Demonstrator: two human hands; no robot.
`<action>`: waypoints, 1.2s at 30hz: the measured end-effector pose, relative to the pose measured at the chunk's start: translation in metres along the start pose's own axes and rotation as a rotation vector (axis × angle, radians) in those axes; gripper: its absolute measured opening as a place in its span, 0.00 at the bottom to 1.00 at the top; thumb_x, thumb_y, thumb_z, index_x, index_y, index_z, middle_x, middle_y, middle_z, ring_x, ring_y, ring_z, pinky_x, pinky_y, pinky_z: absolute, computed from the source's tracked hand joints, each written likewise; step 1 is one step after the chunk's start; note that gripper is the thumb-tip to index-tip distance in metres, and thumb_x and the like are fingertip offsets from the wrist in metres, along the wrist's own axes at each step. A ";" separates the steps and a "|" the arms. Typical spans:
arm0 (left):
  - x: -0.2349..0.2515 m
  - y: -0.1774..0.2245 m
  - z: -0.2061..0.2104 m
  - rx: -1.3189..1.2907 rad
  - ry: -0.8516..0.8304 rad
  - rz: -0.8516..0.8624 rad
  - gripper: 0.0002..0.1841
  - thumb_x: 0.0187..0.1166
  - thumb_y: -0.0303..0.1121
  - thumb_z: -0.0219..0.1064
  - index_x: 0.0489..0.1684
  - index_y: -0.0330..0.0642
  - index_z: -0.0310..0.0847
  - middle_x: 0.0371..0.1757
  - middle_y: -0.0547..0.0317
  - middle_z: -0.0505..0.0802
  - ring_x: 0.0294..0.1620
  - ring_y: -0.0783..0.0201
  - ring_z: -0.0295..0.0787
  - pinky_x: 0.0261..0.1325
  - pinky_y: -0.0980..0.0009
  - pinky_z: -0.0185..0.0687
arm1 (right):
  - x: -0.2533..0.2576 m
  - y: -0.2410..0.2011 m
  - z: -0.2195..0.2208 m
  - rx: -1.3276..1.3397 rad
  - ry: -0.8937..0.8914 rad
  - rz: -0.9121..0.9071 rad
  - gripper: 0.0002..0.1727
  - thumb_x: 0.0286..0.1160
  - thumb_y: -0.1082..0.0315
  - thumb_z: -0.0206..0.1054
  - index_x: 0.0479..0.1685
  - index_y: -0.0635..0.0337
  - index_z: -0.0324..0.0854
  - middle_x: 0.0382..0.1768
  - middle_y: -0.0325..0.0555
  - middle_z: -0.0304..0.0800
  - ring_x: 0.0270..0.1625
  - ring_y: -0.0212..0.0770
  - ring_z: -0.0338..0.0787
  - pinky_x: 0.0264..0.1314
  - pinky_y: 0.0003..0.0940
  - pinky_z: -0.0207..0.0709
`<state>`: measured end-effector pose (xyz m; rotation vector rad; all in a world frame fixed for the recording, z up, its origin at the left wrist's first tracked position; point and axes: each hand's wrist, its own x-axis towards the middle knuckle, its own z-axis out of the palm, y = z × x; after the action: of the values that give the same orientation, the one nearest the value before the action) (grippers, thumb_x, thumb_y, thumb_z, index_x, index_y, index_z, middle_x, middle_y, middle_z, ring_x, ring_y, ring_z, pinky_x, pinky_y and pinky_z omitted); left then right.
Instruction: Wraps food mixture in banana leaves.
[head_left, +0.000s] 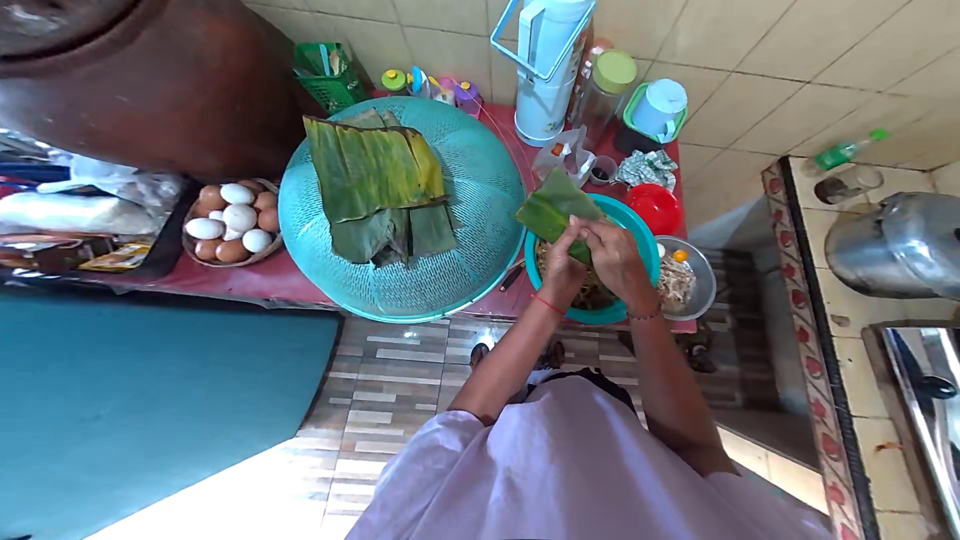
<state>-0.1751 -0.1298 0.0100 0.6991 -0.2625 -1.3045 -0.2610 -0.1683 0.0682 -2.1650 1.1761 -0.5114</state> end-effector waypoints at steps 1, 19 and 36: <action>-0.001 -0.001 -0.002 -0.008 -0.019 0.002 0.21 0.78 0.55 0.70 0.63 0.60 0.81 0.55 0.70 0.92 0.55 0.74 0.89 0.58 0.73 0.86 | -0.001 0.001 -0.001 0.037 -0.017 0.014 0.18 0.92 0.70 0.53 0.64 0.66 0.87 0.58 0.63 0.90 0.61 0.62 0.89 0.66 0.63 0.78; 0.007 -0.004 -0.004 -0.158 -0.098 0.020 0.23 0.84 0.45 0.63 0.78 0.55 0.76 0.73 0.59 0.88 0.68 0.65 0.88 0.65 0.68 0.86 | -0.009 0.001 -0.010 -0.109 -0.036 0.146 0.23 0.95 0.56 0.51 0.54 0.61 0.89 0.41 0.64 0.91 0.48 0.66 0.91 0.46 0.68 0.78; -0.004 -0.009 -0.003 -0.040 -0.036 -0.045 0.21 0.84 0.52 0.64 0.71 0.58 0.82 0.65 0.67 0.91 0.58 0.74 0.90 0.57 0.75 0.87 | -0.014 0.010 0.022 -0.277 0.267 -0.048 0.14 0.84 0.75 0.61 0.61 0.63 0.88 0.58 0.62 0.89 0.56 0.63 0.91 0.53 0.58 0.85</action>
<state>-0.1816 -0.1261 0.0028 0.6513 -0.2502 -1.3631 -0.2615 -0.1534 0.0447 -2.4201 1.4103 -0.7118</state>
